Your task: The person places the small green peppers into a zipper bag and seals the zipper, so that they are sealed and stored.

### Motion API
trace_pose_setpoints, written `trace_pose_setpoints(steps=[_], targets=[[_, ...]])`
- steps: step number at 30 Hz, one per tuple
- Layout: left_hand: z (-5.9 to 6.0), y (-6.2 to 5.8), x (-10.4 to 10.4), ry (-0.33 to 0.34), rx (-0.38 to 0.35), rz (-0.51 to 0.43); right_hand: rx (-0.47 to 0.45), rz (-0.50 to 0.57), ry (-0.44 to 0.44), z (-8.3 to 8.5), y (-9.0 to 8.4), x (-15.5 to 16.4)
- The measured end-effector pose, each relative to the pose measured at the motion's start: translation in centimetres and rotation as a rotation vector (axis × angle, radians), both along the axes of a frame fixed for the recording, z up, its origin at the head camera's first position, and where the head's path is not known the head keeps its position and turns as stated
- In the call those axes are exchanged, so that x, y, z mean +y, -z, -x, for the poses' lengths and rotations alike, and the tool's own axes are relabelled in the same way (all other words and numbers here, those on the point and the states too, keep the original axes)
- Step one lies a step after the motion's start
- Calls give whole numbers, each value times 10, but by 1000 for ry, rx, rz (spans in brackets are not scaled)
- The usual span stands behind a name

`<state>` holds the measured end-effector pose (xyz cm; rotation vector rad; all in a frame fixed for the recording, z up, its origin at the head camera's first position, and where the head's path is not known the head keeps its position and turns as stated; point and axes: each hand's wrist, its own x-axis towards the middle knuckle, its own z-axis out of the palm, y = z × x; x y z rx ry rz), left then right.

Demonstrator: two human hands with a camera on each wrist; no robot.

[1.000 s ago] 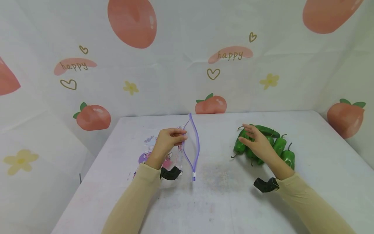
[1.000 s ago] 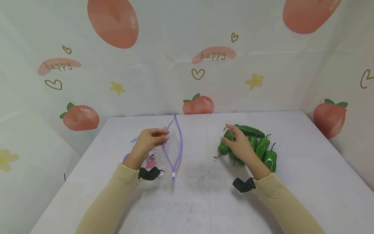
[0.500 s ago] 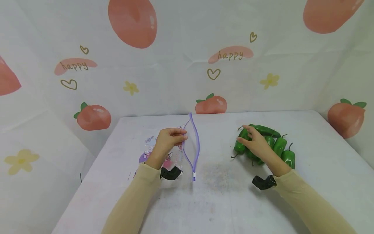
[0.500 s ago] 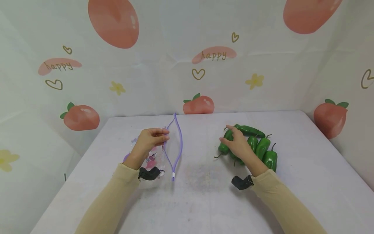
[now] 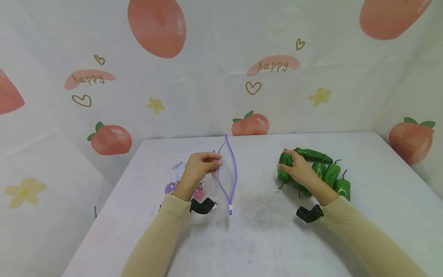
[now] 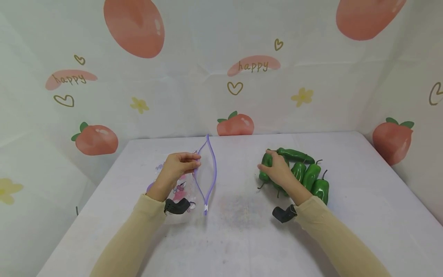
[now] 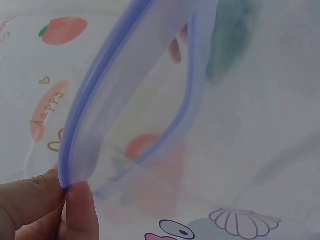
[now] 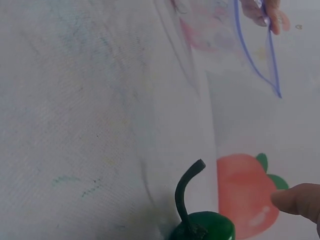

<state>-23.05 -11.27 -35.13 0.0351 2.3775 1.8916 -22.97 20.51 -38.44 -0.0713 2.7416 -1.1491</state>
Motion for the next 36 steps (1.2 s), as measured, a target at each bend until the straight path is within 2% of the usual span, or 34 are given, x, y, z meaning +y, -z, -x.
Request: trace_pose_setpoints(steps=[24,36], targets=[[1,-3,1,0,-15,10,76,-50,-58,11,11,-13],[1,-1,2,-2,-7,5,48,-115,-62,11,13,-17]])
